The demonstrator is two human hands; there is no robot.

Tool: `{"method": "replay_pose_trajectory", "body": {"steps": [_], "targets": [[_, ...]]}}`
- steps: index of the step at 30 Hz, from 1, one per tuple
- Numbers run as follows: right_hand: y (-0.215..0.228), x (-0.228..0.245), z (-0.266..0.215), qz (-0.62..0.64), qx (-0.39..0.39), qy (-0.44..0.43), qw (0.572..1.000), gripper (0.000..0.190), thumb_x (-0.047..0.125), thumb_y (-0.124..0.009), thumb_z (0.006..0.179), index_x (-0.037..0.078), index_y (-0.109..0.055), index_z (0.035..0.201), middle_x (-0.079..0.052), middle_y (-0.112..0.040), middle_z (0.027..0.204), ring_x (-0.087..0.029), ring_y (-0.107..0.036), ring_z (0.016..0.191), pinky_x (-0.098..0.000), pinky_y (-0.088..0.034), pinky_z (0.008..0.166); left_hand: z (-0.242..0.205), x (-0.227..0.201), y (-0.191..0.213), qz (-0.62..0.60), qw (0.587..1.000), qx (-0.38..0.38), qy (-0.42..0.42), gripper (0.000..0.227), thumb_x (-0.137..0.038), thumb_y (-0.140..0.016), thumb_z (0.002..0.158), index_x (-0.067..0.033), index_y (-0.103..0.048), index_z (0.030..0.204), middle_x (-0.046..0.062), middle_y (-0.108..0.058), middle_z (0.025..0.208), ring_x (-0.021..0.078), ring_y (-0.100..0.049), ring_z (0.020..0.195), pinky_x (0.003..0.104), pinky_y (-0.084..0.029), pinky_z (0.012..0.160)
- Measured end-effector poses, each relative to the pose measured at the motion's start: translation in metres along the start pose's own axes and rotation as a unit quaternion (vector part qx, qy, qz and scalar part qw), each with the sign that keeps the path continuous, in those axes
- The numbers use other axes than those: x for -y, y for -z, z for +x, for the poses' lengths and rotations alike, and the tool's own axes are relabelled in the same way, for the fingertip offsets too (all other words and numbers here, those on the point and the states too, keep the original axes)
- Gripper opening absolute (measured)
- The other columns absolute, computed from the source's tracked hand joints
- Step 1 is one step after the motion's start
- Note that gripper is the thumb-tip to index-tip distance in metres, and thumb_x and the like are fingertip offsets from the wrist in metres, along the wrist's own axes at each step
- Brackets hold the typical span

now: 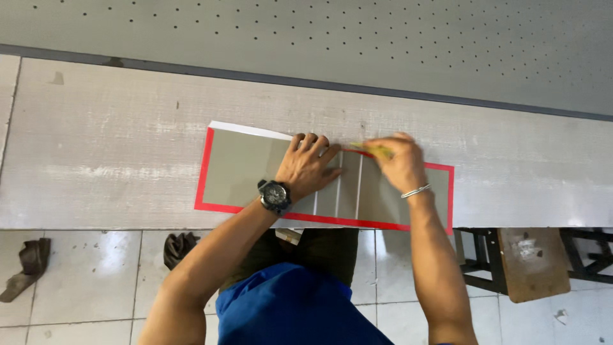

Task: The person applies red tape to the edges of rectangular panels using a yellow plastic scraper to smooth the tape down. The person repeats this process on multiple panels, ensuring the tape is firmly adhered to the surface.

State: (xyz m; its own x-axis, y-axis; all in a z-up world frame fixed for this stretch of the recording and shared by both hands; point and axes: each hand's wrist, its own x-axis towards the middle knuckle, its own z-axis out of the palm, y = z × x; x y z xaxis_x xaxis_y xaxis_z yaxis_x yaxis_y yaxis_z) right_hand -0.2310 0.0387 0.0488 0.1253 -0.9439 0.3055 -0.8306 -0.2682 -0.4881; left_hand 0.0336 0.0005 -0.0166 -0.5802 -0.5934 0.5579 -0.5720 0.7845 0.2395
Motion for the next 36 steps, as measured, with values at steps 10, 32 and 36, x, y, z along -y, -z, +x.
{"method": "replay_pose_trajectory", "body": {"steps": [10,32,36], "targets": [[-0.012,0.046,-0.104,-0.088,-0.02,0.019,0.996,0.037,-0.005,-0.078,0.086,0.021,-0.08,0.112,0.0,-0.082,0.113,-0.031,-0.077,0.113,-0.0486,-0.058,0.106,-0.006,-0.008,0.006,0.017,0.998,-0.024,-0.053,0.05,-0.046,-0.081,0.089,-0.013,-0.075,0.127,0.007,-0.066,0.112,0.0297,-0.063,0.109,0.049,-0.048,0.102],[-0.083,0.089,-0.054,-0.166,-0.131,-0.07,0.975,0.035,0.003,-0.08,0.089,0.024,-0.08,0.118,-0.003,-0.078,0.093,-0.031,-0.074,0.086,-0.0431,-0.059,0.083,-0.028,0.036,0.046,-0.04,0.998,0.013,-0.043,0.067,-0.05,-0.078,0.087,-0.0084,-0.069,0.139,0.015,-0.071,0.136,0.0357,-0.064,0.136,0.052,-0.045,0.121],[-0.033,0.069,-0.058,0.051,-0.142,-0.134,0.979,0.018,0.006,-0.076,0.101,0.015,-0.082,0.115,-0.015,-0.082,0.105,-0.04,-0.077,0.101,-0.045,-0.058,0.092,-0.044,0.089,0.082,0.042,0.998,0.054,-0.013,0.091,-0.088,-0.066,0.083,-0.0184,-0.069,0.141,0.006,-0.065,0.14,0.0286,-0.057,0.141,0.057,-0.032,0.127]]}}
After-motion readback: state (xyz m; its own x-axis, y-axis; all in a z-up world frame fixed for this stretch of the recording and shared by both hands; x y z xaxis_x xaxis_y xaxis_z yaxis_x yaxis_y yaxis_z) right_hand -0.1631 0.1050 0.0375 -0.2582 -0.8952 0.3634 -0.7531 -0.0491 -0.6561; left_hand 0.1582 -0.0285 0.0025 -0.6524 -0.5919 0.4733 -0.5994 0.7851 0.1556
